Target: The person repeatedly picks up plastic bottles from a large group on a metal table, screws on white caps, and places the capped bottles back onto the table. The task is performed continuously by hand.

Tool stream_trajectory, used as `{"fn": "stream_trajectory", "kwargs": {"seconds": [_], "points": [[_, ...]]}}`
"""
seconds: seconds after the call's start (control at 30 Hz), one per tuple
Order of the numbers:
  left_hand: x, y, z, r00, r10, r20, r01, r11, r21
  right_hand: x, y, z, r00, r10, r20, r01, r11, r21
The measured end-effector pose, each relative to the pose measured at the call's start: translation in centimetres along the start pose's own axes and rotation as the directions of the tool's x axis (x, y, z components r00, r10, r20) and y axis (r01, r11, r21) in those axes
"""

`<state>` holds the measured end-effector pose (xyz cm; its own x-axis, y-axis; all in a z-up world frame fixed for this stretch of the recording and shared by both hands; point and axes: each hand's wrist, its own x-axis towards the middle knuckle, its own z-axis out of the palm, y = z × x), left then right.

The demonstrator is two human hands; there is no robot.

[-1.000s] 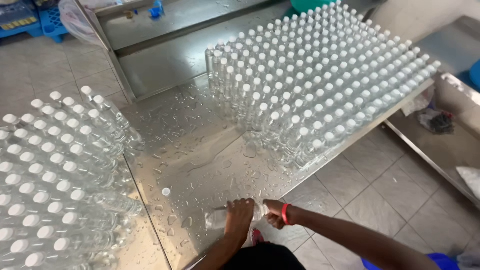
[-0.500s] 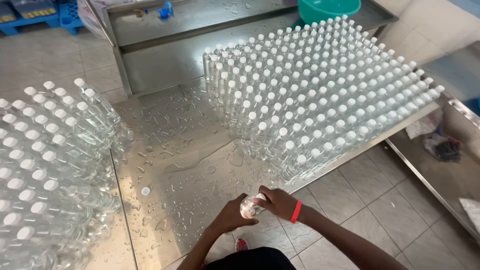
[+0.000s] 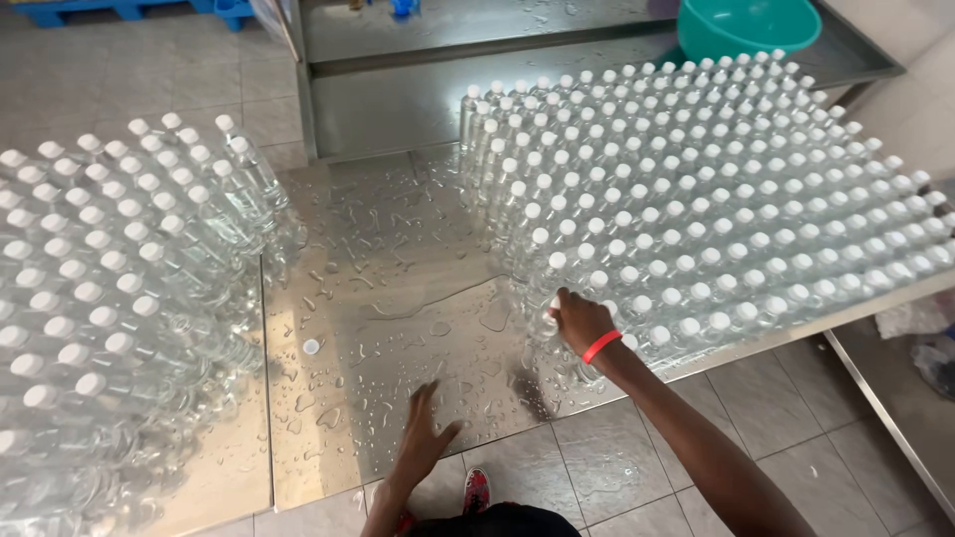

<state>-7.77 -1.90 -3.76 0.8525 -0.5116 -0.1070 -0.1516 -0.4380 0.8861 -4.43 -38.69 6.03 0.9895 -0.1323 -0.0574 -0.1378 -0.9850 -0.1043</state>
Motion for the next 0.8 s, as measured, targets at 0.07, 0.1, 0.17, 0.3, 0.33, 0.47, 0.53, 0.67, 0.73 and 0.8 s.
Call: {"fn": "stream_trajectory", "kwargs": {"seconds": [0.07, 0.1, 0.17, 0.3, 0.33, 0.47, 0.53, 0.67, 0.73, 0.8], "points": [[-3.0, -3.1, -0.8, 0.983, -0.182, 0.014, 0.181, 0.983, 0.025, 1.1, 0.7, 0.1, 0.996, 0.073, -0.051, -0.077, 0.993, -0.088], [-4.7, -3.8, -1.5, 0.982, -0.186, 0.012, 0.186, 0.982, 0.025, 1.3, 1.1, 0.4, 0.996, 0.069, -0.047, -0.073, 0.994, -0.086], [-8.2, -5.3, -3.0, 0.873, -0.487, -0.023, 0.483, 0.871, -0.083, 1.6, 1.8, 1.2, 0.974, -0.009, -0.225, -0.024, 0.99, -0.142], [-12.6, -10.3, -4.8, 0.915, -0.301, -0.268, 0.262, 0.95, -0.173, 1.9, 2.7, 1.7, 0.967, 0.046, -0.251, -0.077, 0.99, -0.115], [-13.3, -10.9, -5.1, 0.837, -0.448, -0.315, 0.37, 0.887, -0.278, 1.6, 2.6, 2.0, 0.966, 0.081, -0.246, -0.1, 0.993, -0.065], [-14.0, -12.0, -7.1, 0.689, -0.621, -0.373, 0.452, 0.771, -0.449, 0.4, 1.6, 2.8, 0.938, 0.089, -0.335, -0.138, 0.983, -0.124], [-13.8, -12.4, -8.8, 0.7, -0.59, -0.403, 0.404, 0.792, -0.458, -1.7, -1.0, 3.4, 0.894, 0.033, -0.447, -0.088, 0.991, -0.101], [-14.0, -13.8, -13.8, 0.769, -0.406, -0.493, 0.314, 0.913, -0.262, -4.2, -7.9, 8.4, 0.882, -0.025, -0.47, 0.115, 0.98, 0.162], [-14.2, -14.1, -16.7, 0.714, -0.419, -0.561, 0.282, 0.906, -0.317, -4.7, -12.5, 12.0, 0.941, -0.134, -0.309, 0.211, 0.949, 0.233], [-14.8, -14.7, -20.3, 0.66, -0.422, -0.622, 0.238, 0.902, -0.359, -4.6, -18.1, 14.7, 0.956, -0.255, -0.148, 0.289, 0.908, 0.303]]}}
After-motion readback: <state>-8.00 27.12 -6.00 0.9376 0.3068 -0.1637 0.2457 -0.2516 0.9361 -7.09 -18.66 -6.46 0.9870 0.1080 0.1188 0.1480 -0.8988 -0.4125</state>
